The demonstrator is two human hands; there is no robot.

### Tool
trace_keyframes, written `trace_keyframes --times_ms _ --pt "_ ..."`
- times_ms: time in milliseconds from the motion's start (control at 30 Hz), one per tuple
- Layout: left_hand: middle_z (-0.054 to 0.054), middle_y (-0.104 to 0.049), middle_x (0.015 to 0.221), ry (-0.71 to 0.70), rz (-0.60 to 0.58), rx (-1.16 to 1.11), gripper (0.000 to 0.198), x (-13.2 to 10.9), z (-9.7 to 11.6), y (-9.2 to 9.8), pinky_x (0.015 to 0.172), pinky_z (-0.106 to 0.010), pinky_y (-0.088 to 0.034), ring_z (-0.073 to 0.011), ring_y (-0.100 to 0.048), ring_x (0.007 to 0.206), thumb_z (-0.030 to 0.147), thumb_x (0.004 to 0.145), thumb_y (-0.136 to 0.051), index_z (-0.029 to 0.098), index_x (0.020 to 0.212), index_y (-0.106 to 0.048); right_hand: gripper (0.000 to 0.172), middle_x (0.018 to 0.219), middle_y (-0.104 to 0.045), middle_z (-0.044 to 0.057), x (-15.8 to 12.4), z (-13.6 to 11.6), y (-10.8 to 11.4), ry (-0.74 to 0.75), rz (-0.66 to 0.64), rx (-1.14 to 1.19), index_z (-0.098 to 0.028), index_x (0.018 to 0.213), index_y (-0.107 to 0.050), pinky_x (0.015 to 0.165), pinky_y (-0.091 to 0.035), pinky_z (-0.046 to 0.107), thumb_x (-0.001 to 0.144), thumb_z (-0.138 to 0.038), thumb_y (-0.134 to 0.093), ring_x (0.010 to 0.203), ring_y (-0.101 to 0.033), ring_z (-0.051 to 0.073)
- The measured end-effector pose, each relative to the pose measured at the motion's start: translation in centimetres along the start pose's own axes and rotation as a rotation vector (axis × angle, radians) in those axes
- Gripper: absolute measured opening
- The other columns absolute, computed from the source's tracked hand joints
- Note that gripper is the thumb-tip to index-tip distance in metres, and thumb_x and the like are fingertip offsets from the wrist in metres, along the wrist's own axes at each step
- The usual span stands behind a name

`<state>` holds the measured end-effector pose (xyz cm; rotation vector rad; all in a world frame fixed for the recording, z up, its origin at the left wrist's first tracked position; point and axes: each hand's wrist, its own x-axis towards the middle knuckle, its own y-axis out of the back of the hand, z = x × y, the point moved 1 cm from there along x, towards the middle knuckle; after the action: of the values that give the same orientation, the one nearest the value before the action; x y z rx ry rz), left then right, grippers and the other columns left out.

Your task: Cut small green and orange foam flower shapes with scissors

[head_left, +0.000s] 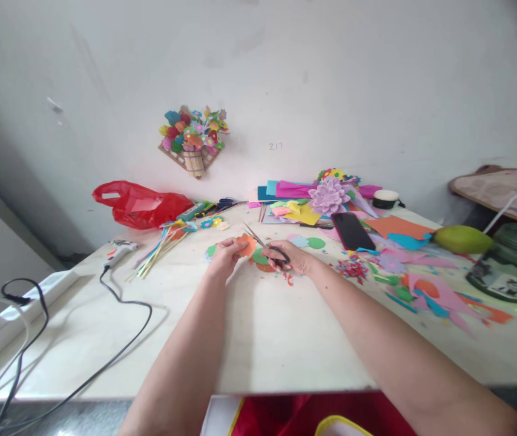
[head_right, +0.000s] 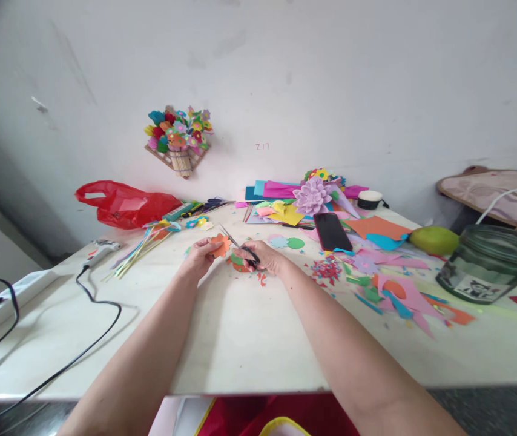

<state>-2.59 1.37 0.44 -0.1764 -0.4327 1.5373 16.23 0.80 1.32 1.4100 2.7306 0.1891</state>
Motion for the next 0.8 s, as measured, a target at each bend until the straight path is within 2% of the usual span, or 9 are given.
trace_keyframes --times_ms 800 --pt "0.005 -0.047 0.045 0.009 -0.014 0.019 0.036 -0.14 0.10 -0.25 0.044 -0.021 -0.026 -0.0058 -0.043 0.043 0.018 0.048 -0.081 0.016 0.046 -0.045 0.030 0.050 -0.051 -0.004 0.06 -0.01 -0.36 0.019 0.049 -0.002 -0.016 0.070 -0.049 0.033 -0.019 0.017 0.076 -0.043 -0.061 0.035 -0.041 0.005"
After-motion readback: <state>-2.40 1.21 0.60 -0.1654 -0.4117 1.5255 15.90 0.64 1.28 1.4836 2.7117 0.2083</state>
